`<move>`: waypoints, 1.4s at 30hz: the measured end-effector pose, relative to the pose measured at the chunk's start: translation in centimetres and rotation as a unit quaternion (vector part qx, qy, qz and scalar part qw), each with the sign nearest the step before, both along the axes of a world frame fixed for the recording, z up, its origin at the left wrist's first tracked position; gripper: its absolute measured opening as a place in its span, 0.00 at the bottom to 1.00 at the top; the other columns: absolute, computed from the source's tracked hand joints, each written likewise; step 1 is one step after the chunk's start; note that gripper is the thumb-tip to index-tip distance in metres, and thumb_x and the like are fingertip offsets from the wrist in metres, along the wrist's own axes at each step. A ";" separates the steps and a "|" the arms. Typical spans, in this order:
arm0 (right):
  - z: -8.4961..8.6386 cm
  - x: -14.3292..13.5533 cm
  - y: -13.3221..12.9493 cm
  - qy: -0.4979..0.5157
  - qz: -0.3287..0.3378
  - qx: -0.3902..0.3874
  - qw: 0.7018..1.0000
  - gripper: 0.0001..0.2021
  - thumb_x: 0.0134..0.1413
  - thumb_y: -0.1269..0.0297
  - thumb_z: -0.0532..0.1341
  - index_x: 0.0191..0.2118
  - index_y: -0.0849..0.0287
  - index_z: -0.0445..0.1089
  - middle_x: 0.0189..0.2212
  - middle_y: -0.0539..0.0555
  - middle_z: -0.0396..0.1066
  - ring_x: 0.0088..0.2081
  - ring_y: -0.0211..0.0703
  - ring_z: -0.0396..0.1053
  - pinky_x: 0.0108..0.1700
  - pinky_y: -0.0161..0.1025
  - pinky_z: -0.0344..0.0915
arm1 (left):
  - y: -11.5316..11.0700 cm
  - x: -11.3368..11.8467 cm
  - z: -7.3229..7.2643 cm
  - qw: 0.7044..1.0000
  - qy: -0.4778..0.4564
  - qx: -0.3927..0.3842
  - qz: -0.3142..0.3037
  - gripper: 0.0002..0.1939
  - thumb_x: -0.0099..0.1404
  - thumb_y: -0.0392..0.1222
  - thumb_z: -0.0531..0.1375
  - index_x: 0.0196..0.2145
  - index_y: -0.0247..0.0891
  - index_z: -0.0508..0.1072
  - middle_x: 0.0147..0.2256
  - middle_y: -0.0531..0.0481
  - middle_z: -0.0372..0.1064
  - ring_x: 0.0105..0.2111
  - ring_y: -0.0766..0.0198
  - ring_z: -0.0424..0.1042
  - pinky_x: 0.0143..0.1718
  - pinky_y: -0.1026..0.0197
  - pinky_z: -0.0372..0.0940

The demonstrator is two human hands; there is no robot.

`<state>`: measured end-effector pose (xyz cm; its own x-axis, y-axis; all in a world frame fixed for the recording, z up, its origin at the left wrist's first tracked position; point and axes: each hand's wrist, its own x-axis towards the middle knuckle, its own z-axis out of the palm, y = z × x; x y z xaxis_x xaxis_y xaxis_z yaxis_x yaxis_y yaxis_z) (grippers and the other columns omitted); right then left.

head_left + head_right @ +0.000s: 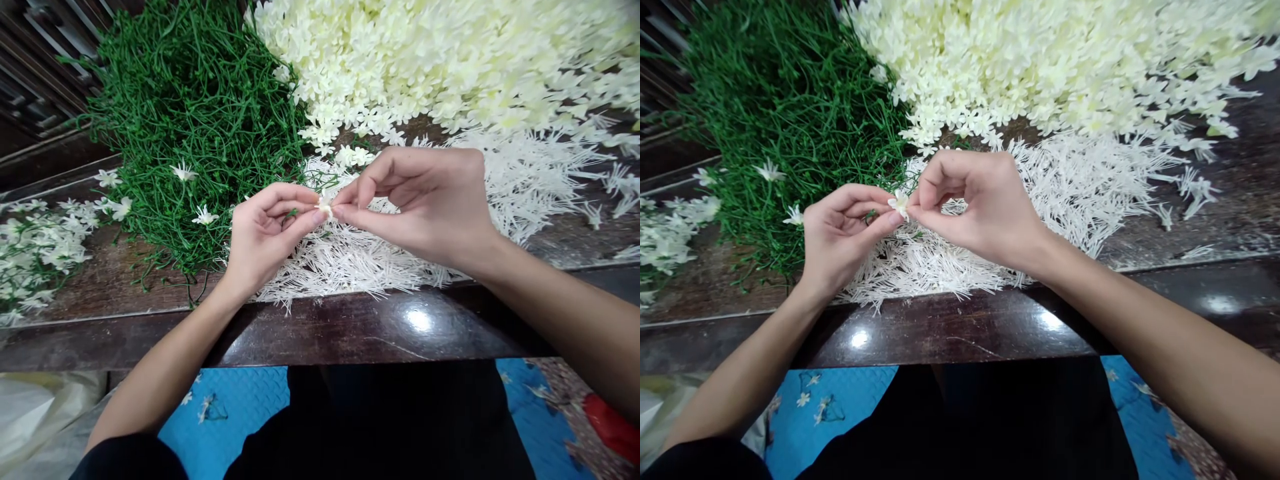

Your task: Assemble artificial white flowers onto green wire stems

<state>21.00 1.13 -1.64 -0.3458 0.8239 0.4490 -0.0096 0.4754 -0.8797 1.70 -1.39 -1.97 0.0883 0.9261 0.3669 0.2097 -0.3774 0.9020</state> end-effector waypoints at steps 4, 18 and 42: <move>0.0 0.0 0.0 0.000 -0.014 -0.013 1.000 0.12 0.44 0.68 0.75 0.25 0.54 0.71 0.28 0.50 0.76 0.35 0.47 0.77 0.40 0.46 0.77 | 0.1 -0.2 0.2 0.999 0.029 -0.006 0.015 0.13 0.54 0.50 0.72 0.31 0.39 0.80 0.30 0.51 0.78 0.29 0.67 0.75 0.32 0.63 0.73; 0.4 -0.3 0.1 0.026 -0.004 -0.054 0.998 0.11 0.47 0.60 0.74 0.33 0.55 0.73 0.32 0.51 0.76 0.33 0.43 0.76 0.38 0.42 0.77 | -0.2 -0.1 0.0 0.998 0.051 0.030 0.024 0.10 0.59 0.48 0.70 0.32 0.41 0.80 0.32 0.51 0.78 0.30 0.66 0.74 0.31 0.61 0.69; 0.4 0.1 0.6 -0.065 0.058 -0.090 0.992 0.12 0.53 0.57 0.70 0.27 0.55 0.70 0.23 0.51 0.72 0.26 0.42 0.70 0.30 0.43 0.70 | 0.1 -0.3 -0.8 0.999 0.020 -0.026 -0.025 0.28 0.66 0.48 0.63 0.61 0.49 0.60 0.52 0.46 0.74 0.44 0.59 0.79 0.40 0.60 0.76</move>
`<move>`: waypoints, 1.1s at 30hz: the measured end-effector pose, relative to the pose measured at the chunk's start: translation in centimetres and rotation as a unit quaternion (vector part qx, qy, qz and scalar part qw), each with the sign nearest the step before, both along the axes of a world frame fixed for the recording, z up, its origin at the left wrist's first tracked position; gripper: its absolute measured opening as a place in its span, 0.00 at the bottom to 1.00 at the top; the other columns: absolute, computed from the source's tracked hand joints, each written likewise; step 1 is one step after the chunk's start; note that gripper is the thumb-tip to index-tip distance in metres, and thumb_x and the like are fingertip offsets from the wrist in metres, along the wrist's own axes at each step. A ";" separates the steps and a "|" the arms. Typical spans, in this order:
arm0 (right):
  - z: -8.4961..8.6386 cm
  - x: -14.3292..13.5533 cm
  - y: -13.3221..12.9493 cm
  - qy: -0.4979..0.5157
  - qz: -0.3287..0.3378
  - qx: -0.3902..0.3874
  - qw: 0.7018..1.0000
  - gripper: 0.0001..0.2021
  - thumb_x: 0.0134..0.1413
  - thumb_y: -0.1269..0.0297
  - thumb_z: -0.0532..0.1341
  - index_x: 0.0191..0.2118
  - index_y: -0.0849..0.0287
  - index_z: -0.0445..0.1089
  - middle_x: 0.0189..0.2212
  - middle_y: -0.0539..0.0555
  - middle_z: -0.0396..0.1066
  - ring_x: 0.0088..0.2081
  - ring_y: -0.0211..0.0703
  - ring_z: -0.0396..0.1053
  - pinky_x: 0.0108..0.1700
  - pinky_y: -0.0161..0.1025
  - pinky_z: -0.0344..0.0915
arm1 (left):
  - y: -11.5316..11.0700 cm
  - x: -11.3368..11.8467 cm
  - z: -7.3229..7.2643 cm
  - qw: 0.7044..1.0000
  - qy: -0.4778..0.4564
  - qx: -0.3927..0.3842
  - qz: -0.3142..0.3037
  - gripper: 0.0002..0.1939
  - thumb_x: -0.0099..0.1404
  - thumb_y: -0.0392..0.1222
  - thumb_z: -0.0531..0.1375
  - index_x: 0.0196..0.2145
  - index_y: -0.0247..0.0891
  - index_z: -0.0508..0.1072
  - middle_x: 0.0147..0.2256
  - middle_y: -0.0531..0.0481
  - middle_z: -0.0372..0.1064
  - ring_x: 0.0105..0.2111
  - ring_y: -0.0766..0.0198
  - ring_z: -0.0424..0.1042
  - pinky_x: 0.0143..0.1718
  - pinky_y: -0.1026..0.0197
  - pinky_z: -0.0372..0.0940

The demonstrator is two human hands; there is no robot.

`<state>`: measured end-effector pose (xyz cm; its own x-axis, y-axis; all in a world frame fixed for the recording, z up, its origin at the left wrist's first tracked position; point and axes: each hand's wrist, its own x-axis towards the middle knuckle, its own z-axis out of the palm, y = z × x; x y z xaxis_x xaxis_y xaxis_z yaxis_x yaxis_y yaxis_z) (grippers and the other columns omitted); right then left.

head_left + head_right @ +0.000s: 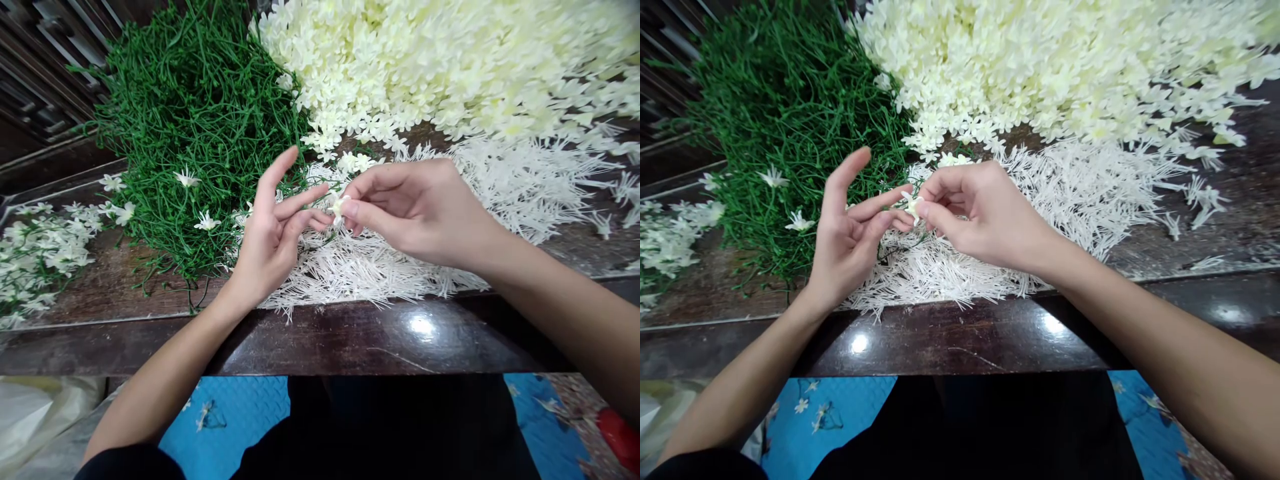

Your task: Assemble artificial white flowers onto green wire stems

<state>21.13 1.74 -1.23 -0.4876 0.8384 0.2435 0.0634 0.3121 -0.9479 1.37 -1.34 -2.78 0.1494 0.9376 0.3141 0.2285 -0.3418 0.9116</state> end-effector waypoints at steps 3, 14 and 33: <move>0.0 0.2 0.1 0.001 0.006 0.009 1.000 0.11 0.54 0.57 0.69 0.29 0.55 0.70 0.24 0.51 0.71 0.27 0.43 0.70 0.31 0.44 0.69 | -0.2 0.3 0.2 1.000 -0.018 -0.010 0.016 0.25 0.63 0.45 0.67 0.56 0.45 0.66 0.50 0.45 0.76 0.45 0.58 0.80 0.42 0.60 0.77; 0.2 0.3 -0.1 -0.031 0.024 0.018 0.999 0.07 0.59 0.61 0.64 0.32 0.56 0.69 0.28 0.53 0.72 0.32 0.47 0.73 0.36 0.47 0.69 | -0.1 0.2 0.7 0.999 -0.042 -0.003 0.030 0.05 0.60 0.38 0.69 0.31 0.35 0.78 0.25 0.53 0.76 0.23 0.71 0.76 0.25 0.70 0.74; -0.4 -0.1 -0.3 0.002 0.019 -0.008 1.000 0.05 0.60 0.66 0.62 0.32 0.53 0.68 0.30 0.53 0.75 0.35 0.46 0.76 0.39 0.46 0.75 | -0.1 0.2 1.0 0.999 -0.047 -0.011 0.015 0.05 0.60 0.37 0.69 0.34 0.35 0.79 0.30 0.51 0.80 0.29 0.67 0.81 0.35 0.67 0.78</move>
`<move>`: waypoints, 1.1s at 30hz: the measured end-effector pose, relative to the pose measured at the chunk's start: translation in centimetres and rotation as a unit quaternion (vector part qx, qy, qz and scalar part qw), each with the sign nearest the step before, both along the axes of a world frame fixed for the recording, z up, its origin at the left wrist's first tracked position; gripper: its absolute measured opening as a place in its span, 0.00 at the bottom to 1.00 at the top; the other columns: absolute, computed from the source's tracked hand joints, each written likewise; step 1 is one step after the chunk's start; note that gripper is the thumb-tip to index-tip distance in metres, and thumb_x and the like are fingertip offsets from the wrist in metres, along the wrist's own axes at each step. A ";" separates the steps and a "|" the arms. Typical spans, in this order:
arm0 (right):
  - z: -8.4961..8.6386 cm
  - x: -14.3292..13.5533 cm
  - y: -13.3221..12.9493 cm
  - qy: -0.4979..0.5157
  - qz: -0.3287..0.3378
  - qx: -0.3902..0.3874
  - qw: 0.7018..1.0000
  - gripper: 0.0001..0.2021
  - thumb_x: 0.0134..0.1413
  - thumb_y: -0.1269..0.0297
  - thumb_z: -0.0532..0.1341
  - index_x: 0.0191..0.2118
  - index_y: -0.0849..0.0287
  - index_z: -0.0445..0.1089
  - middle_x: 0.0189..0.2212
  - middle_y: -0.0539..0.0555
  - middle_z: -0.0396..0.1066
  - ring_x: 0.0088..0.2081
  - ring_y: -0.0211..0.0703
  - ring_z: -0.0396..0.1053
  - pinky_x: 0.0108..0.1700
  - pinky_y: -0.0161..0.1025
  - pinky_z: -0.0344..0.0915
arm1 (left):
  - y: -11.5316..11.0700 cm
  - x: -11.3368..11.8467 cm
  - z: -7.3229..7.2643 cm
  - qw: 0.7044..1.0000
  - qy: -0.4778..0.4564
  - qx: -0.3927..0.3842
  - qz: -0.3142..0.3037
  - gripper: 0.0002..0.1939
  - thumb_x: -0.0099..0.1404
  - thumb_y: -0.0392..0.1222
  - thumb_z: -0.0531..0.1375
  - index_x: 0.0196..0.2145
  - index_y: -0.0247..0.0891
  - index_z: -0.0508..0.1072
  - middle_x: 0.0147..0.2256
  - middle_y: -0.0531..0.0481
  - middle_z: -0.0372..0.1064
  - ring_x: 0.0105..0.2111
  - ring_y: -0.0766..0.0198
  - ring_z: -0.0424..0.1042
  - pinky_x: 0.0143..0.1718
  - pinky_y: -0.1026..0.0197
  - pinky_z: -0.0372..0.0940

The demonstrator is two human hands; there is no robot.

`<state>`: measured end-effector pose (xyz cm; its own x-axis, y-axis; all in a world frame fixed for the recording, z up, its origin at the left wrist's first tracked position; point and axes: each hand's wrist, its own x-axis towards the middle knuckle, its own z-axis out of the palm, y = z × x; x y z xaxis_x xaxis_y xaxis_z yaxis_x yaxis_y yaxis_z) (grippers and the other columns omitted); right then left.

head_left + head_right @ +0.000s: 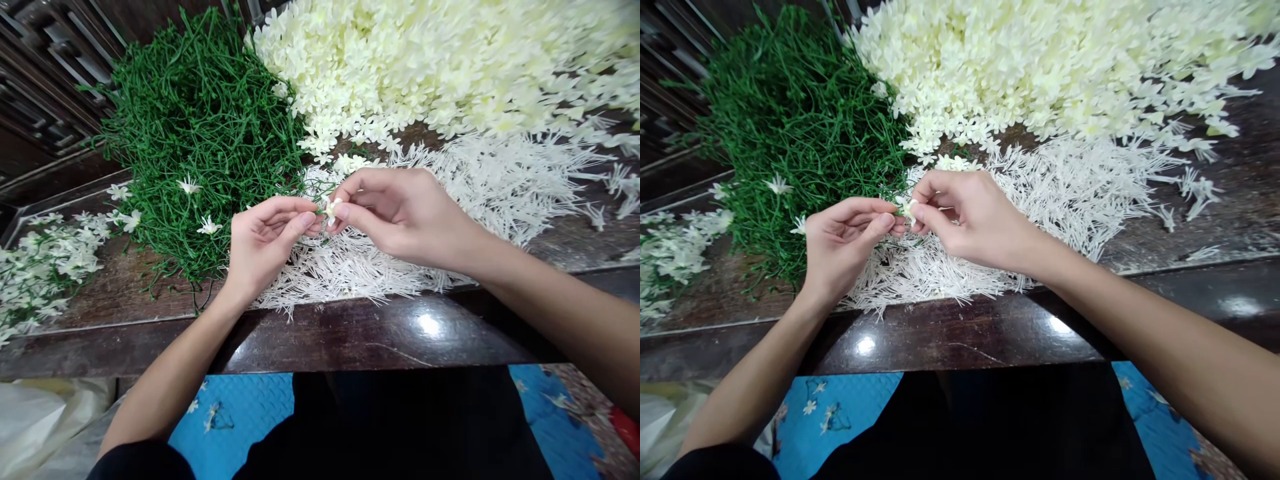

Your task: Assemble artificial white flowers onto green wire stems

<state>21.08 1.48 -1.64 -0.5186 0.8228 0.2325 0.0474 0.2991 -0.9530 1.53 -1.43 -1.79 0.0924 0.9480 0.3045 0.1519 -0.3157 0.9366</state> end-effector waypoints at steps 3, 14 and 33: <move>-0.1 -0.1 -0.1 -0.003 0.012 0.010 1.000 0.05 0.61 0.66 0.61 0.32 0.53 0.69 0.31 0.52 0.75 0.35 0.45 0.75 0.39 0.46 0.75 | 0.0 0.0 0.0 1.000 -0.009 -0.014 -0.014 0.06 0.61 0.38 0.69 0.35 0.34 0.78 0.28 0.51 0.80 0.28 0.67 0.80 0.33 0.68 0.78; 0.3 -0.1 -0.1 -0.029 -0.009 0.064 0.997 0.05 0.59 0.68 0.61 0.31 0.54 0.69 0.32 0.53 0.74 0.33 0.47 0.74 0.40 0.50 0.75 | 0.1 0.1 0.0 0.998 -0.020 -0.059 -0.029 0.08 0.62 0.41 0.68 0.33 0.34 0.76 0.28 0.49 0.79 0.27 0.67 0.79 0.32 0.65 0.78; 0.0 0.0 -0.2 -0.093 -0.040 0.163 0.981 0.05 0.59 0.62 0.61 0.32 0.49 0.73 0.35 0.53 0.77 0.38 0.52 0.73 0.42 0.54 0.73 | -0.7 0.1 -1.1 0.993 0.096 0.062 -0.004 0.03 0.67 0.38 0.62 0.37 0.37 0.73 0.29 0.51 0.79 0.27 0.68 0.79 0.29 0.68 0.77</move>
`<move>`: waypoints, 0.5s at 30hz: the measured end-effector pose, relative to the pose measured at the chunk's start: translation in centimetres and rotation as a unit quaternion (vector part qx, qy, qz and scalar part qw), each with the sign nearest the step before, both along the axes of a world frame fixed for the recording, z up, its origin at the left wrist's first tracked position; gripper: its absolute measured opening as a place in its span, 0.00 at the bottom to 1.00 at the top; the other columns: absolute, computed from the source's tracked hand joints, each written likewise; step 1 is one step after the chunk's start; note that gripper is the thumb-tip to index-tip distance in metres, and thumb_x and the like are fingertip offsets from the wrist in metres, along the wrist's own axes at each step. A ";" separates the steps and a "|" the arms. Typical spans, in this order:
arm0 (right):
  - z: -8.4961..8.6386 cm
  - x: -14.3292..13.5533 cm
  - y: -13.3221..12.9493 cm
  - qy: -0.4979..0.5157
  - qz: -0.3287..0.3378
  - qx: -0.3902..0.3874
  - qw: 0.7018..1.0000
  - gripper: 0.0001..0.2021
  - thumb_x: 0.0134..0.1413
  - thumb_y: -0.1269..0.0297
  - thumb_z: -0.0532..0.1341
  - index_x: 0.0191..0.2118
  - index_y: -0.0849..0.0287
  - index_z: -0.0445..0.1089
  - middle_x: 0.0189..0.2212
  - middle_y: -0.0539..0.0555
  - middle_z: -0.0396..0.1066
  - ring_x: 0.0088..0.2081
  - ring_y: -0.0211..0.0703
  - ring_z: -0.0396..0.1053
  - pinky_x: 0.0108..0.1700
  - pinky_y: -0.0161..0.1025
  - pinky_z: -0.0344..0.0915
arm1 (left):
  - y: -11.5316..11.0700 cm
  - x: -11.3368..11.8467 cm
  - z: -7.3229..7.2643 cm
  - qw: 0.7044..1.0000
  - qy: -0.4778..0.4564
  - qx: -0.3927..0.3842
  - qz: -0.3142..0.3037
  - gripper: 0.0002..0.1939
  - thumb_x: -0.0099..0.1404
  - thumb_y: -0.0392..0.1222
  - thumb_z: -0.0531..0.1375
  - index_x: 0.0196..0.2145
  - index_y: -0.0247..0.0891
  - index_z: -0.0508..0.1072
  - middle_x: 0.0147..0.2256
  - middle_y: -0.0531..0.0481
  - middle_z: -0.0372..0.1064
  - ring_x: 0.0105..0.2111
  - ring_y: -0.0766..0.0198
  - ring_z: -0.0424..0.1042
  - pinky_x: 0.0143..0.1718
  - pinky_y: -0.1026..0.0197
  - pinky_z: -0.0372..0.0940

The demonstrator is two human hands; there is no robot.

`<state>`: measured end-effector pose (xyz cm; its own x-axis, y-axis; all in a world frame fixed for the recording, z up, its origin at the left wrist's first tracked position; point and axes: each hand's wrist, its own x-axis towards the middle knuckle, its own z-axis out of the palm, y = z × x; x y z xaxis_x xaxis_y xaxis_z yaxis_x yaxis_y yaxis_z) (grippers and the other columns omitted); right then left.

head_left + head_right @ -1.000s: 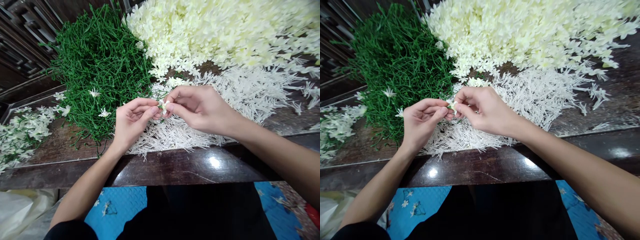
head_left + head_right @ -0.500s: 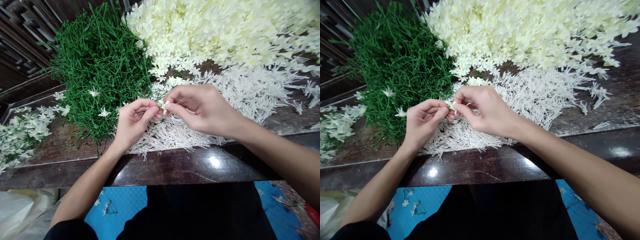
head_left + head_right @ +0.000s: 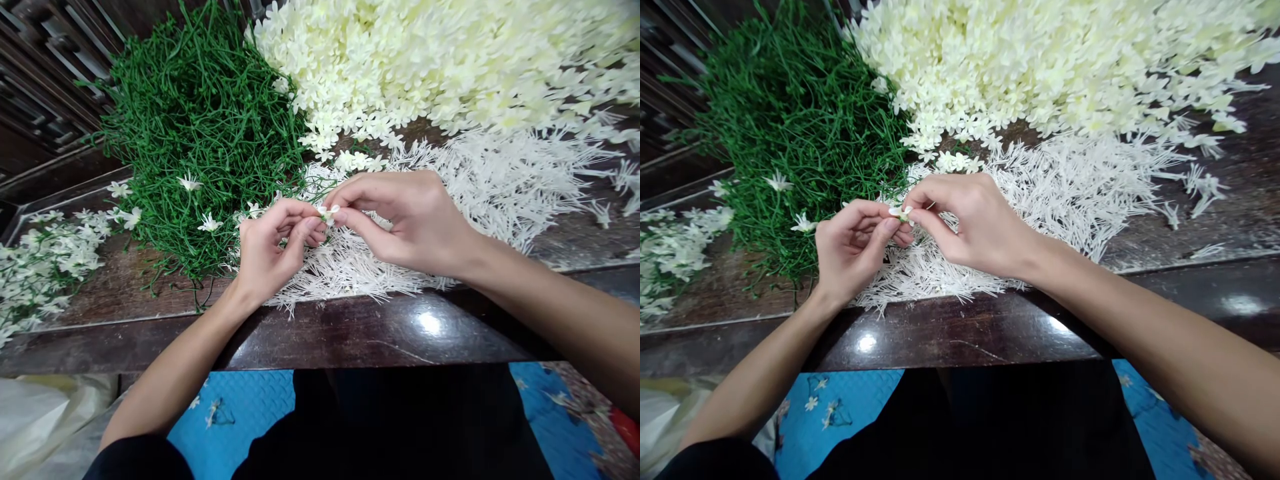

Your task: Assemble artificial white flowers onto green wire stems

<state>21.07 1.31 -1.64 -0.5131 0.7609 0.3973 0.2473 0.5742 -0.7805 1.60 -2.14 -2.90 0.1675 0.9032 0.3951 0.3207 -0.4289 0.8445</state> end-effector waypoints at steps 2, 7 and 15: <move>0.0 -0.1 -0.1 0.011 0.006 0.000 1.000 0.05 0.59 0.63 0.61 0.32 0.49 0.74 0.35 0.54 0.77 0.38 0.52 0.74 0.42 0.54 0.73 | -0.1 0.0 -0.2 1.000 0.012 0.024 0.003 0.01 0.67 0.37 0.62 0.37 0.38 0.72 0.29 0.52 0.78 0.26 0.68 0.79 0.28 0.68 0.76; 0.0 -0.4 -0.5 0.052 0.009 -0.004 0.999 0.06 0.59 0.67 0.61 0.34 0.50 0.75 0.38 0.54 0.77 0.41 0.52 0.75 0.46 0.55 0.74 | -0.2 0.3 -0.3 0.999 0.008 0.051 0.006 0.01 0.68 0.35 0.61 0.38 0.38 0.71 0.28 0.53 0.78 0.25 0.69 0.78 0.27 0.69 0.76; -0.3 -0.6 -0.8 0.084 0.007 -0.027 0.996 0.06 0.58 0.68 0.62 0.33 0.50 0.75 0.37 0.53 0.78 0.42 0.52 0.76 0.48 0.55 0.76 | -0.2 0.3 -0.7 0.997 0.007 0.077 -0.002 0.02 0.68 0.33 0.60 0.38 0.38 0.71 0.27 0.54 0.77 0.24 0.70 0.78 0.26 0.70 0.75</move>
<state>20.45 0.55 -1.99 -0.4538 0.7767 0.4369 0.1025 0.5325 -0.8402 1.92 -2.39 -3.60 0.1785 0.8310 0.5268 0.3301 -0.5550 0.7636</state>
